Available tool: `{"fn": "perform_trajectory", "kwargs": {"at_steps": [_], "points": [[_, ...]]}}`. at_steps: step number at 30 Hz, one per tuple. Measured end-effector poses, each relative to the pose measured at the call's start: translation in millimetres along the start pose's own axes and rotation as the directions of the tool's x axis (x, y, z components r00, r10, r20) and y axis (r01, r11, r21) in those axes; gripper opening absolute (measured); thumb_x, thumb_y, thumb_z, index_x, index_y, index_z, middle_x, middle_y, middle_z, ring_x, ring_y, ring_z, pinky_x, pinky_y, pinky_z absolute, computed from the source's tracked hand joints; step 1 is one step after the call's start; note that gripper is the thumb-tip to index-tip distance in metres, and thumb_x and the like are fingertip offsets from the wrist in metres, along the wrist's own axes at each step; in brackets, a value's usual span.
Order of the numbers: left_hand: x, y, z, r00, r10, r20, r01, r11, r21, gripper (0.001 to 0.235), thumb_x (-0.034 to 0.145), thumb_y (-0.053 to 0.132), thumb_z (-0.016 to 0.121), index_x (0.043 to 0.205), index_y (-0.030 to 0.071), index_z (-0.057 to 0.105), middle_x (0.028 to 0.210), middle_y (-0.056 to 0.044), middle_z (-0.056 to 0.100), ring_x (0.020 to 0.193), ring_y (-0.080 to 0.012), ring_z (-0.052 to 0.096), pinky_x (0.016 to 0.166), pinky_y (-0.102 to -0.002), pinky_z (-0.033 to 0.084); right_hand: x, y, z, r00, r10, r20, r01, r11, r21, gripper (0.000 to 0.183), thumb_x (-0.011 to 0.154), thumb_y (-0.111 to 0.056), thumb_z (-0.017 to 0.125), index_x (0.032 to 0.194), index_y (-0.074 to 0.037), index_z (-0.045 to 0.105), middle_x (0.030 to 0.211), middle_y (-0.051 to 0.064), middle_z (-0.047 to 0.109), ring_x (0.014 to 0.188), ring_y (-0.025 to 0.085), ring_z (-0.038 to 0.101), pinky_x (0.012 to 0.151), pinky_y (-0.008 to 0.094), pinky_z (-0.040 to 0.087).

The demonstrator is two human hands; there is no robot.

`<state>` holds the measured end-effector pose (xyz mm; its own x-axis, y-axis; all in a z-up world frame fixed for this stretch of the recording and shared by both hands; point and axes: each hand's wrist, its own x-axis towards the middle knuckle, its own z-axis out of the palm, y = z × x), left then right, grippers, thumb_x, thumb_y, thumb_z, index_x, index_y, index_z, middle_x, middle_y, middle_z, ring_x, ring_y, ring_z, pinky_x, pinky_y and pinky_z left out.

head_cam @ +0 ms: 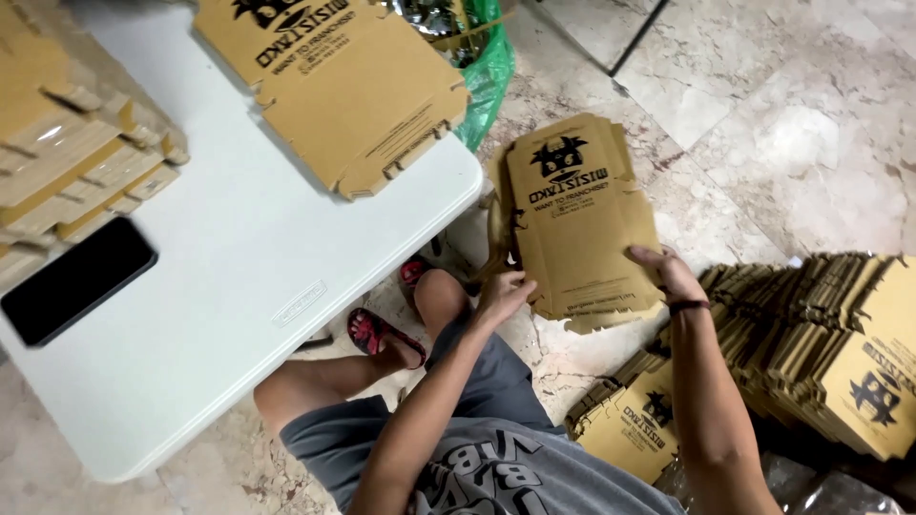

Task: Folding flat cardboard templates into boxes and stacking them on a table.

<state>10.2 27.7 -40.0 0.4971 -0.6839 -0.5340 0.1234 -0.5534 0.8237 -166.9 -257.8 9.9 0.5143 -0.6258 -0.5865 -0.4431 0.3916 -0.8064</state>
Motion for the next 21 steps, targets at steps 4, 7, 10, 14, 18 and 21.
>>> {"fn": "perform_trajectory", "kwargs": {"at_steps": [4,7,10,14,18,21], "points": [[-92.8,-25.9,-41.7,0.934,0.219,-0.284,-0.27,0.95,-0.157,0.049,0.1,0.046,0.062,0.132,0.009,0.07,0.13,-0.017,0.07,0.126,-0.0331,0.062,0.105,-0.045,0.051,-69.7,-34.9,5.6,0.991,-0.112,0.069,0.116,0.992,-0.057,0.06,0.086,-0.031,0.084,0.135,-0.005,0.064,0.122,0.019,0.067,0.115,0.03,0.065,0.098,0.049,0.049],[-155.8,-99.1,-63.6,0.881,0.231,-0.413,-0.407,0.814,-0.414,0.032,0.095,0.029,0.069,0.117,0.006,0.075,0.108,-0.007,0.079,0.101,-0.0113,0.072,0.089,-0.022,0.056,-142.4,-92.0,42.5,0.992,-0.089,-0.084,0.076,0.986,-0.148,0.043,0.088,-0.033,0.071,0.126,-0.013,0.067,0.125,0.001,0.07,0.116,0.009,0.066,0.102,0.019,0.049],[-198.0,-175.5,-62.1,0.993,0.037,-0.111,-0.109,-0.041,-0.993,0.055,0.099,0.041,0.052,0.138,0.004,0.063,0.113,-0.019,0.074,0.098,-0.0405,0.073,0.07,-0.048,0.062,-137.9,-106.7,38.6,0.985,-0.101,0.143,0.132,0.966,-0.224,0.042,0.085,-0.026,0.073,0.122,-0.006,0.07,0.12,0.008,0.072,0.11,0.015,0.068,0.097,0.025,0.051],[-213.8,-181.4,-79.5,0.857,0.514,-0.031,0.165,-0.332,-0.929,0.057,0.104,0.026,0.05,0.157,0.014,0.031,0.142,-0.02,0.058,0.076,-0.0173,0.072,0.037,-0.02,0.029,-130.2,-112.9,36.1,0.939,-0.085,0.333,0.19,0.936,-0.298,0.039,0.077,-0.009,0.076,0.112,0.007,0.075,0.108,0.022,0.077,0.096,0.031,0.073,0.083,0.038,0.054],[-216.8,-157.5,-127.3,0.719,0.558,0.414,0.274,0.319,-0.907,0.081,0.11,0.014,0.057,0.173,0.021,0.007,0.152,-0.022,0.05,0.082,-0.0288,0.078,0.036,-0.026,0.036,-123.7,-126.5,38.7,0.891,-0.06,0.45,0.249,0.893,-0.374,0.035,0.069,0.007,0.078,0.102,0.021,0.081,0.096,0.036,0.082,0.081,0.047,0.076,0.07,0.051,0.058],[-244.5,-80.4,-136.4,0.727,0.638,0.255,0.09,0.28,-0.956,0.081,0.104,0.044,0.059,0.169,0.011,0.024,0.158,-0.021,0.047,0.113,-0.0313,0.071,0.082,-0.045,0.066,-116.0,-145.8,45.4,0.852,-0.025,0.523,0.281,0.864,-0.417,0.034,0.064,0.018,0.08,0.095,0.03,0.084,0.088,0.046,0.085,0.072,0.057,0.079,0.061,0.06,0.06]]}}
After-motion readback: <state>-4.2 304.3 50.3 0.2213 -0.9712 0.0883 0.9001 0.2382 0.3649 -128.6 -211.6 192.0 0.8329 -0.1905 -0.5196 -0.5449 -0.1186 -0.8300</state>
